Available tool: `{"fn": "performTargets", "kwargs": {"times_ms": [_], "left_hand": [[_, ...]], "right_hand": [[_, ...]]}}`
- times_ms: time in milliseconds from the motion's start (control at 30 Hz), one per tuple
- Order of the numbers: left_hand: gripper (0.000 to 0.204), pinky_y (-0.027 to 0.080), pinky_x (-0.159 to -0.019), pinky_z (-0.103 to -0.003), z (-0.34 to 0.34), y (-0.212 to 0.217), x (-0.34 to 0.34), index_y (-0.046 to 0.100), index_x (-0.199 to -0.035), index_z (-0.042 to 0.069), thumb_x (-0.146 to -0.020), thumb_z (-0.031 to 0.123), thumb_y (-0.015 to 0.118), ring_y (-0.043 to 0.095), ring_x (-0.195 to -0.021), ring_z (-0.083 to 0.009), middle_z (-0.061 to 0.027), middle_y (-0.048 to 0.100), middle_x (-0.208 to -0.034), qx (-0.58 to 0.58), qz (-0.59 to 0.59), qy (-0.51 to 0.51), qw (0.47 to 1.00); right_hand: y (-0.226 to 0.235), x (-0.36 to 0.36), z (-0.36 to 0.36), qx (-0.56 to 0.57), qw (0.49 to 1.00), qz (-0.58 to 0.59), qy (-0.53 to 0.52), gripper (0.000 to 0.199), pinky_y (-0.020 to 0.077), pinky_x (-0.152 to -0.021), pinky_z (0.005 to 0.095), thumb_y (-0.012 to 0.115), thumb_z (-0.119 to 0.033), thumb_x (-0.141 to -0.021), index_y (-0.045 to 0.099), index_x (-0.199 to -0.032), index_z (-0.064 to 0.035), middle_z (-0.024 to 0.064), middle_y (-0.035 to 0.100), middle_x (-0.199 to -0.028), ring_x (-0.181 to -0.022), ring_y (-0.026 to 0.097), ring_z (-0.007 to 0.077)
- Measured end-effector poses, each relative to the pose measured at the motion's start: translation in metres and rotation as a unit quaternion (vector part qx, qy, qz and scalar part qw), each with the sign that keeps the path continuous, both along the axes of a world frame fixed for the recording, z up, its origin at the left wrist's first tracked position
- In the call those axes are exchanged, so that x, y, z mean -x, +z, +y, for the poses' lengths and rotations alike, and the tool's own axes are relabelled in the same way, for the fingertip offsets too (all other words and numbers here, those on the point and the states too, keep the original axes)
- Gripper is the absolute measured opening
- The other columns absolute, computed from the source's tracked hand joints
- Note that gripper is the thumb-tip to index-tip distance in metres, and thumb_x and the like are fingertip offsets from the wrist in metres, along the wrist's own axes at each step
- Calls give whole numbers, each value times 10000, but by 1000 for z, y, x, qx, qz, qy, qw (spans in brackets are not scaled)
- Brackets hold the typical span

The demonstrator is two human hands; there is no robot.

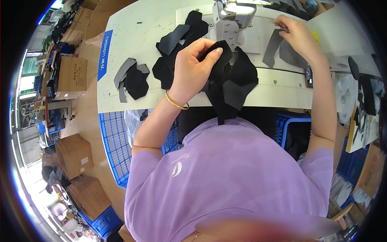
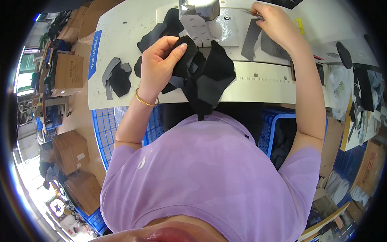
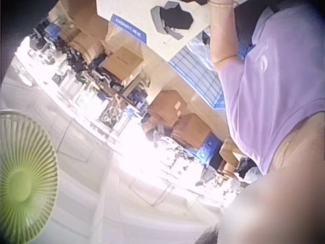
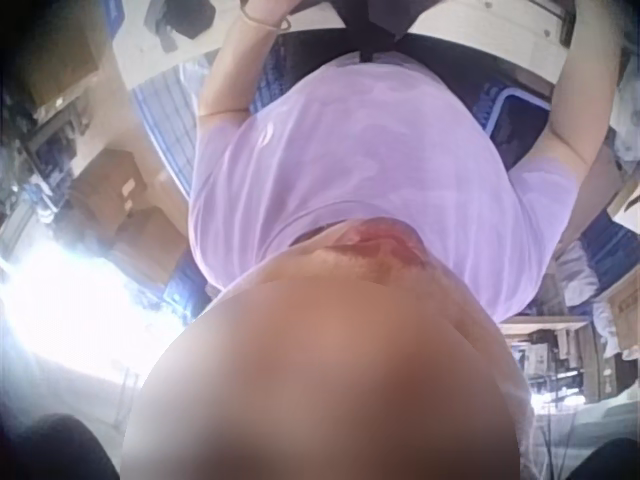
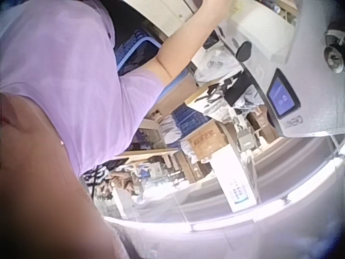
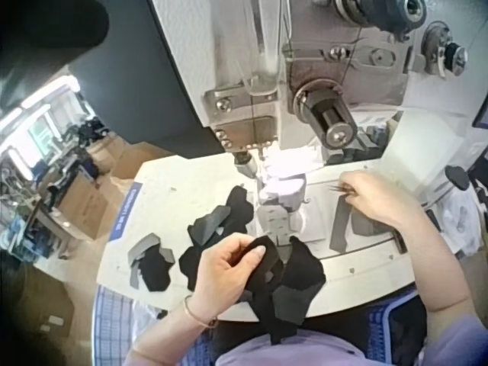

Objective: Using an industrial sewing machine to join or hem black fabric components while adjusting machine settings on a touch display.

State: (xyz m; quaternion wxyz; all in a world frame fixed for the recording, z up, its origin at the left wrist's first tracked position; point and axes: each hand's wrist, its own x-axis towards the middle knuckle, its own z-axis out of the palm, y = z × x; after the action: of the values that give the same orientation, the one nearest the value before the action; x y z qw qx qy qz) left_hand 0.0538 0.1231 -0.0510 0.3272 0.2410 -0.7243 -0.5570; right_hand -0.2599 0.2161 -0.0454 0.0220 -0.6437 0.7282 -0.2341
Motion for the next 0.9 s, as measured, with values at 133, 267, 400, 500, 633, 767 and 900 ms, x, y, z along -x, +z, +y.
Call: {"fn": "performTargets", "kwargs": {"times_ms": [133,267,400,500,633,767,900], "left_hand": [[109,473,-642,-191,0,-1,0,654,-948,-12,-918,93,648,567,-710,-27,6,656,-778,-32,16,12,999],[103,470,-647,-190,-1,3,-2,650,-946,-13,-921,88,644,573,-714,-35,5,656,-789,5,-15,34,999],[97,466,-657,-195,6,4,5,645,-942,-13,-925,82,644,567,-725,-39,-2,653,-805,15,17,68,997],[83,460,-642,-204,14,1,8,645,-957,-9,-924,67,638,551,-714,-40,5,637,-795,10,76,74,994],[93,444,-643,-210,15,-2,1,634,-987,-7,-904,35,627,535,-708,-51,13,613,-804,56,55,62,995],[235,443,-678,-215,18,-2,-5,592,-1092,1,-871,53,654,535,-769,-54,12,599,-885,-71,104,-7,992],[218,458,-702,-209,25,0,1,584,-1062,6,-929,167,648,550,-817,-47,-9,612,-926,-50,117,-6,992]], "right_hand": [[33,-24,9,-2,1000,-18,0,215,480,-729,316,664,-67,-825,579,-1008,6,124,661,-853,-758,635,224],[68,-68,39,-52,871,-462,159,117,416,-570,212,677,-82,-843,606,-914,-22,104,685,-939,-658,565,65],[39,-149,25,111,791,-596,83,133,379,-532,168,738,-67,-835,650,-908,2,58,672,-847,-618,527,25],[11,-183,4,188,789,-584,-19,95,425,-559,179,712,-66,-862,652,-886,3,19,651,-806,-637,553,33],[4,-186,4,214,776,-593,-14,100,453,-565,196,708,-63,-863,640,-866,10,4,645,-800,-641,568,47],[5,-188,5,230,791,-567,-15,111,462,-557,207,706,-45,-851,612,-820,5,14,646,-817,-635,573,55],[4,-187,6,236,809,-538,-21,127,470,-569,206,713,-38,-838,597,-797,-6,21,643,-834,-643,580,61]]}}
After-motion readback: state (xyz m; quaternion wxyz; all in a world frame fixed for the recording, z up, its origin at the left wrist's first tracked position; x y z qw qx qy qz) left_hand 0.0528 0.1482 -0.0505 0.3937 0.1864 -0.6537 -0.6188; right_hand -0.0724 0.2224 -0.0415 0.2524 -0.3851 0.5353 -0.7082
